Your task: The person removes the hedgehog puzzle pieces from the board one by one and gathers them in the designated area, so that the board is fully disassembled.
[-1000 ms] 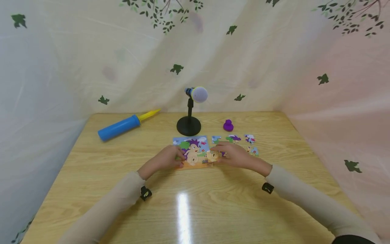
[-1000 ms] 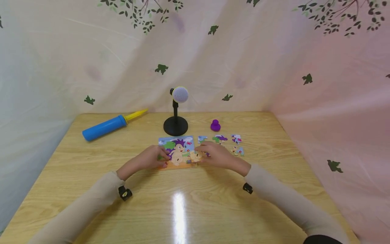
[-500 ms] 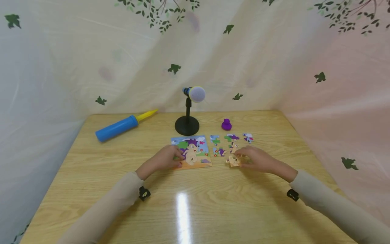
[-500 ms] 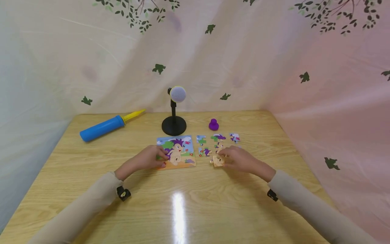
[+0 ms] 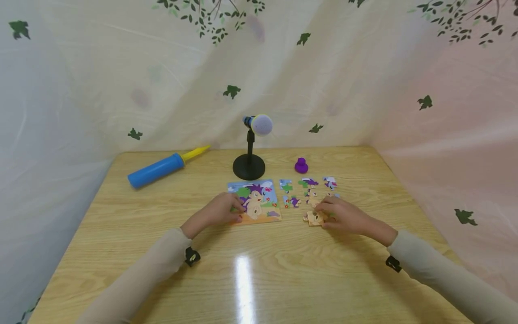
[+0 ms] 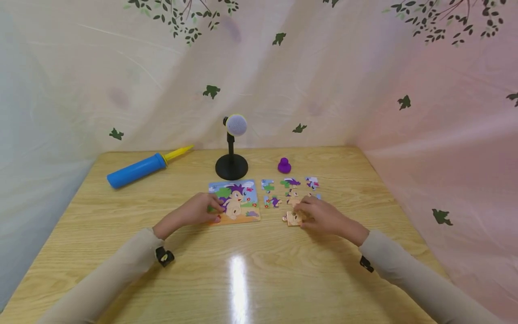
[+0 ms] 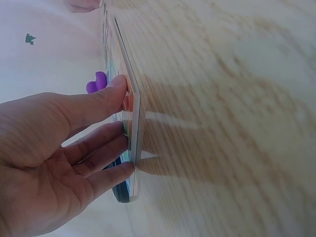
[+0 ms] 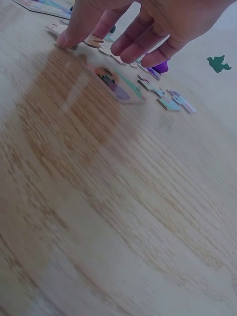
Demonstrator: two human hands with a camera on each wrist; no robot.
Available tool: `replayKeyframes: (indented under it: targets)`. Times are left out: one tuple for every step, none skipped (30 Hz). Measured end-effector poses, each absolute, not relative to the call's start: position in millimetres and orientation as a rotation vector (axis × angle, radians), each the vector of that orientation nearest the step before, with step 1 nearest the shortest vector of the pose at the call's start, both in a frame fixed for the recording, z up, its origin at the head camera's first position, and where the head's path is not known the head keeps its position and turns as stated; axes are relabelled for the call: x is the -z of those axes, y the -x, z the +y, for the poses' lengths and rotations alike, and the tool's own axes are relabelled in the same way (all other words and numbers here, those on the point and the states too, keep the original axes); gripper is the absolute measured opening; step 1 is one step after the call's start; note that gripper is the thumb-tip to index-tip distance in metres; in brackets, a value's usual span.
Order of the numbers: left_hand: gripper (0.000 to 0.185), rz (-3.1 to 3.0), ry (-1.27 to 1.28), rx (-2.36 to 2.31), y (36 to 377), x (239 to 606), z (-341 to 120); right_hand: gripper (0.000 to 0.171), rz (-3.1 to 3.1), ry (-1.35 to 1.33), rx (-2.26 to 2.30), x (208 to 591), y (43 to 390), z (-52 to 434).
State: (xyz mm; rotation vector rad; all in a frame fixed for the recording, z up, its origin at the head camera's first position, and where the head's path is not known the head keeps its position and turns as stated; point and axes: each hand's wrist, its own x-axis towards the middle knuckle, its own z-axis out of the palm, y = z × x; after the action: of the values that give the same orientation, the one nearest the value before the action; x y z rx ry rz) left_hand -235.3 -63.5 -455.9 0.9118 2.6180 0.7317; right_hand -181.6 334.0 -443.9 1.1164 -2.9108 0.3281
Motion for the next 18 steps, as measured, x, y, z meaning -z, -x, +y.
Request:
replayKeyframes:
  targets:
    - [0.024, 2.618, -0.911, -0.731, 235.5, 455.9, -63.5, 0.042, -2.898, -1.12, -0.33, 444.8, 181.9, 334.4]
    - [0.024, 2.618, -0.909, -0.728, 235.6, 456.0, -63.5, 0.042, -2.885, -1.126, -0.331, 445.6, 182.4, 334.8]
    - [0.024, 2.618, -0.907, -0.725, 235.7, 455.9, -63.6, 0.042, -2.876, -1.129, -0.334, 446.1, 182.9, 335.1]
    - [0.024, 2.618, -0.904, -0.724, 235.7, 456.0, -63.6, 0.042, -2.874, -1.125, -0.335, 446.8, 182.9, 335.5]
    - [0.024, 2.618, -0.903, -0.723, 235.6, 456.0, -63.7, 0.042, -2.874, -1.123, -0.337, 447.5, 183.3, 336.0]
    - [0.024, 2.619, -0.901, -0.725, 235.5, 456.0, -63.7, 0.042, -2.877, -1.123, -0.339, 447.9, 183.6, 336.4]
    - [0.024, 2.619, -0.901, -0.729, 235.3, 455.9, -63.7, 0.042, -2.881, -1.12, -0.34, 448.4, 183.9, 336.9]
    - [0.024, 2.62, -0.903, -0.731, 235.1, 455.9, -63.8, 0.042, -2.887, -1.115, -0.341, 448.6, 184.3, 337.3]
    - [0.024, 2.621, -0.904, -0.736, 234.9, 455.8, -63.9, 0.042, -2.896, -1.109, -0.346, 449.0, 184.7, 337.7]
    - [0.024, 2.621, -0.904, -0.742, 234.7, 455.7, -64.1, 0.042, -2.902, -1.105, -0.348, 449.3, 185.2, 338.0]
    - [0.024, 2.62, -0.903, -0.749, 234.6, 455.6, -64.3, 0.042, -2.905, -1.103, -0.347, 449.5, 185.9, 338.3]
    - [0.024, 2.619, -0.903, -0.755, 234.4, 455.6, -64.5, 0.042, -2.908, -1.1, -0.347, 449.7, 186.4, 338.4]
    - [0.024, 2.619, -0.905, -0.757, 234.3, 455.6, -64.8, 0.042, -2.91, -1.096, -0.353, 450.1, 187.1, 338.3]
    - [0.024, 2.619, -0.907, -0.759, 234.2, 455.7, -65.1, 0.043, -2.907, -1.096, -0.359, 450.3, 187.8, 338.0]
    - [0.024, 2.618, -0.907, -0.763, 234.1, 455.7, -65.3, 0.044, -2.897, -1.099, -0.368, 450.5, 188.6, 337.6]
    - [0.024, 2.616, -0.909, -0.766, 234.1, 455.8, -65.6, 0.044, -2.887, -1.101, -0.375, 450.6, 189.4, 336.9]
    - [0.024, 2.614, -0.912, -0.771, 234.2, 455.8, -65.7, 0.045, -2.875, -1.101, -0.381, 450.5, 190.0, 335.5]
    - [0.024, 2.614, -0.916, -0.773, 234.3, 456.0, -65.9, 0.045, -2.86, -1.106, -0.396, 450.3, 190.7, 333.6]
